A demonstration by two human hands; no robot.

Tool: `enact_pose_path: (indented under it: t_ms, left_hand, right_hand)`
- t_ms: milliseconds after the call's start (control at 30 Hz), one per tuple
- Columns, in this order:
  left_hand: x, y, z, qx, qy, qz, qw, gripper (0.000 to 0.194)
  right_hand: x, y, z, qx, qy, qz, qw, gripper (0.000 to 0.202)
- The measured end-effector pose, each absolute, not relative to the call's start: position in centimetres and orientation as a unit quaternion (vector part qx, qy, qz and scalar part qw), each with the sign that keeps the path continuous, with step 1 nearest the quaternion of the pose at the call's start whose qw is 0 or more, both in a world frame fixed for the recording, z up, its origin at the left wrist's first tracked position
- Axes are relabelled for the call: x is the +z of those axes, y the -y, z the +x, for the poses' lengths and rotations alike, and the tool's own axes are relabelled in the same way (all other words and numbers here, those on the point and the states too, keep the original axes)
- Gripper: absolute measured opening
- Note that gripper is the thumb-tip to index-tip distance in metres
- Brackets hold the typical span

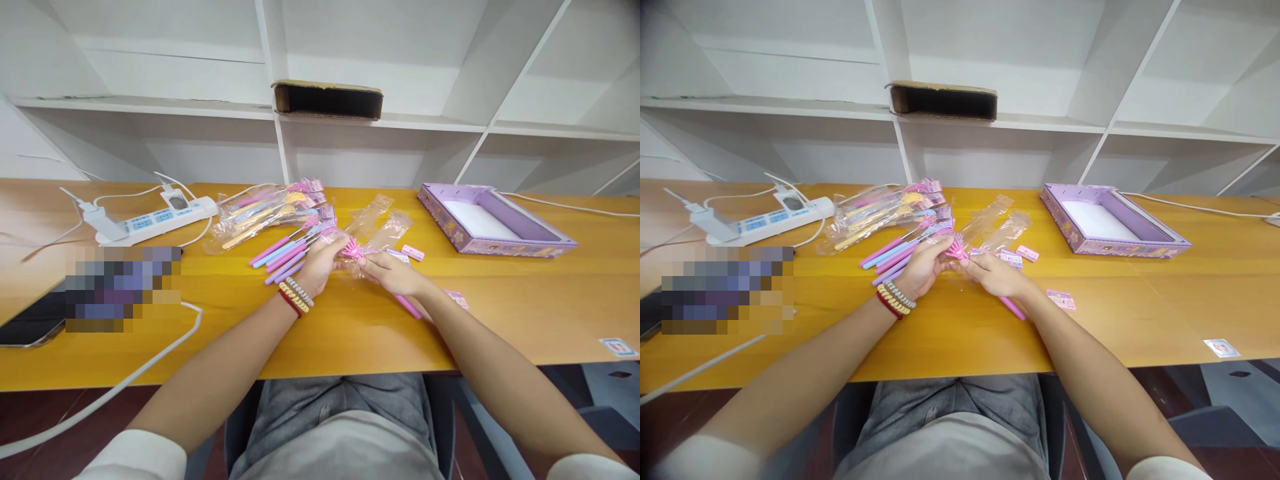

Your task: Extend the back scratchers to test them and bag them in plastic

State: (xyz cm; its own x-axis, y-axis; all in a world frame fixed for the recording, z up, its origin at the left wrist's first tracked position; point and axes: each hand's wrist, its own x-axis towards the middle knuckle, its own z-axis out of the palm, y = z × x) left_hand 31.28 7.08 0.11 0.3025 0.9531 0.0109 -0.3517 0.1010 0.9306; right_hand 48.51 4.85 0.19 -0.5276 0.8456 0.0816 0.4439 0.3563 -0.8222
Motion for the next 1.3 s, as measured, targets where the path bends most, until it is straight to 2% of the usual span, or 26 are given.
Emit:
enact_pose_path:
  t_ms: [200, 400, 500, 633, 767, 967, 1300]
  left_hand:
    - [0.2, -6.8, 31.6, 0.516, -0.271, 0.477, 0.658, 0.019]
    - [1.5, -7.2, 31.0, 0.593, -0.262, 0.435, 0.625, 0.021]
    - [2.0, -7.8, 30.2, 0.617, -0.265, 0.415, 0.614, 0.023]
    - [2.3, -8.4, 29.3, 0.63, -0.289, 0.411, 0.592, 0.021]
    - [2.5, -8.5, 29.0, 0.638, -0.347, 0.412, 0.55, 0.02]
    - [1.9, -8.5, 29.4, 0.599, -0.374, 0.437, 0.556, 0.026]
    - [0.8, -8.0, 30.1, 0.525, -0.357, 0.493, 0.595, 0.028]
  right_hand:
    - [0.8, -4.5, 48.4, 0.462, 0.722, -0.449, 0.252, 0.048]
    - [1.3, -4.7, 49.2, 0.5, 0.704, -0.48, 0.152, 0.043]
    - [1.3, -4.9, 49.4, 0.515, 0.7, -0.472, 0.15, 0.036]
    - [1.1, -5.2, 49.8, 0.49, 0.694, -0.497, 0.179, 0.026]
    - [0.9, -5.6, 50.3, 0.416, 0.725, -0.511, 0.2, 0.016]
    - [0.7, -5.7, 49.8, 0.322, 0.749, -0.526, 0.24, 0.014]
    - [-0.5, -5.8, 48.9, 0.383, 0.672, -0.498, 0.392, 0.03]
